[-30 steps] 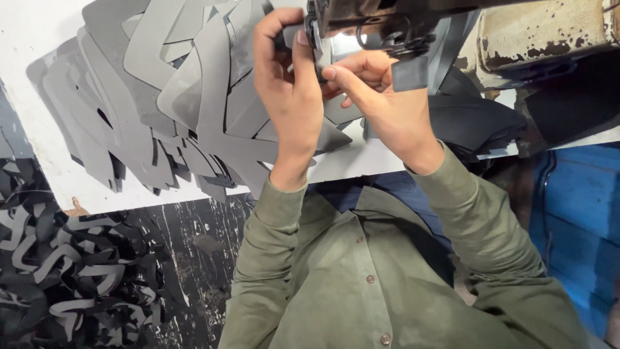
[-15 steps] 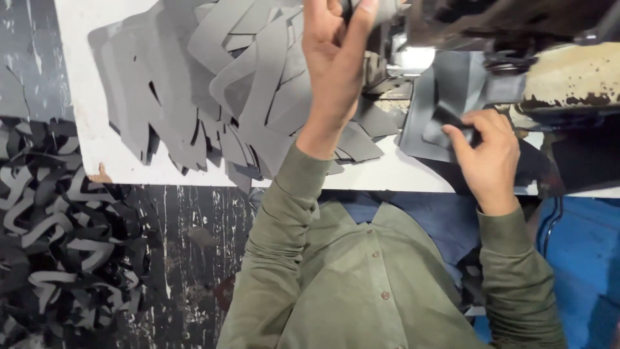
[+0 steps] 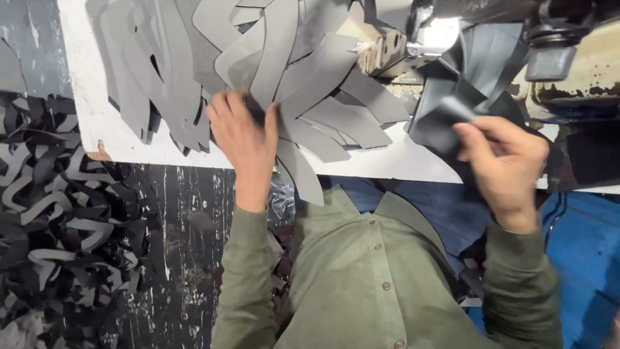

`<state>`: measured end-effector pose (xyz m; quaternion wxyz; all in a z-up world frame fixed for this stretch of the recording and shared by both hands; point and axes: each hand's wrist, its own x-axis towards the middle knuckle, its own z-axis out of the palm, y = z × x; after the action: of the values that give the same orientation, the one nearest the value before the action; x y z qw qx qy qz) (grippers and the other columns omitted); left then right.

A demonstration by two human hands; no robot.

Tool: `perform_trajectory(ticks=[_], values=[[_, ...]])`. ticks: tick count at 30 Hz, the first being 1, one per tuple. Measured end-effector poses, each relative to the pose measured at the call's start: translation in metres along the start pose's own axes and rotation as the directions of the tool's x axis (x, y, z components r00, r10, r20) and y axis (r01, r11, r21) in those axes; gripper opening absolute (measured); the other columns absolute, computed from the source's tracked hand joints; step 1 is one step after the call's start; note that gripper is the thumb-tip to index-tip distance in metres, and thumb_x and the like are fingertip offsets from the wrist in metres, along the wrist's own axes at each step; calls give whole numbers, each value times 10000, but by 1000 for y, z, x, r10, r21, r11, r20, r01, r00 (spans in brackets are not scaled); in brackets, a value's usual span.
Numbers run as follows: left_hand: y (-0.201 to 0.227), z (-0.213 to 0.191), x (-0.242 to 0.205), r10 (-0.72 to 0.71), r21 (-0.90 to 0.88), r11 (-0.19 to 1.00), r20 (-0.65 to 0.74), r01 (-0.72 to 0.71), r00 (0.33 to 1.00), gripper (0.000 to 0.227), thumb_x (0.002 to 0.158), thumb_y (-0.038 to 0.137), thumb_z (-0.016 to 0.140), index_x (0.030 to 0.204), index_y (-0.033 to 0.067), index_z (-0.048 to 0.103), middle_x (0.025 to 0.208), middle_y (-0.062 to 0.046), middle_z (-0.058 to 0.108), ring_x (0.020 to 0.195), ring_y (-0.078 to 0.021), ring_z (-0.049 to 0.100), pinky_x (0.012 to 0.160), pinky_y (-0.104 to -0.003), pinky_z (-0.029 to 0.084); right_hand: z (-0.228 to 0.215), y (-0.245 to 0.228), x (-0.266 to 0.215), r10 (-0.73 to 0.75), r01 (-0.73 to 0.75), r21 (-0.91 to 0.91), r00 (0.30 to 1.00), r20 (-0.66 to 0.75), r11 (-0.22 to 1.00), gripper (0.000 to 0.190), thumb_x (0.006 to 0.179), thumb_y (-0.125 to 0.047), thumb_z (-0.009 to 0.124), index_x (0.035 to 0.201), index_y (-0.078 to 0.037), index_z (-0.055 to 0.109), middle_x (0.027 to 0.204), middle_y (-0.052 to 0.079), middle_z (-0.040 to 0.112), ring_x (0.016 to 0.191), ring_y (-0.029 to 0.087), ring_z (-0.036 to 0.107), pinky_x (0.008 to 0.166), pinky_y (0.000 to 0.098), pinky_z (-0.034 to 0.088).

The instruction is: Stitching together shoe upper components using an industrial sewing machine.

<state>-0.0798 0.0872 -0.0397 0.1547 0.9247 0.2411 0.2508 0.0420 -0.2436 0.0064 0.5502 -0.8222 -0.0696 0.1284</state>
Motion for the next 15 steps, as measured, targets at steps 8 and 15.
perform_trajectory(ticks=[8,15], values=[[-26,-13,-9,-284,-546,784,106,295,953,202,1029,-6,698,1152,12,539,987,-59,581,985,-257,648,917,-356,530,42,-34,3,-52,56,-14,979,199,998,160,1016,-87,702,1096,50,716,850,34,727,764,50,713,649,206,530],[16,-49,-17,-300,-835,167,464,525,833,129,1027,9,652,1143,-29,696,1019,-88,726,907,-178,686,852,-285,560,61,-52,1,-206,238,-139,955,211,961,142,1008,-89,744,1096,24,747,840,73,740,690,104,614,603,282,475]])
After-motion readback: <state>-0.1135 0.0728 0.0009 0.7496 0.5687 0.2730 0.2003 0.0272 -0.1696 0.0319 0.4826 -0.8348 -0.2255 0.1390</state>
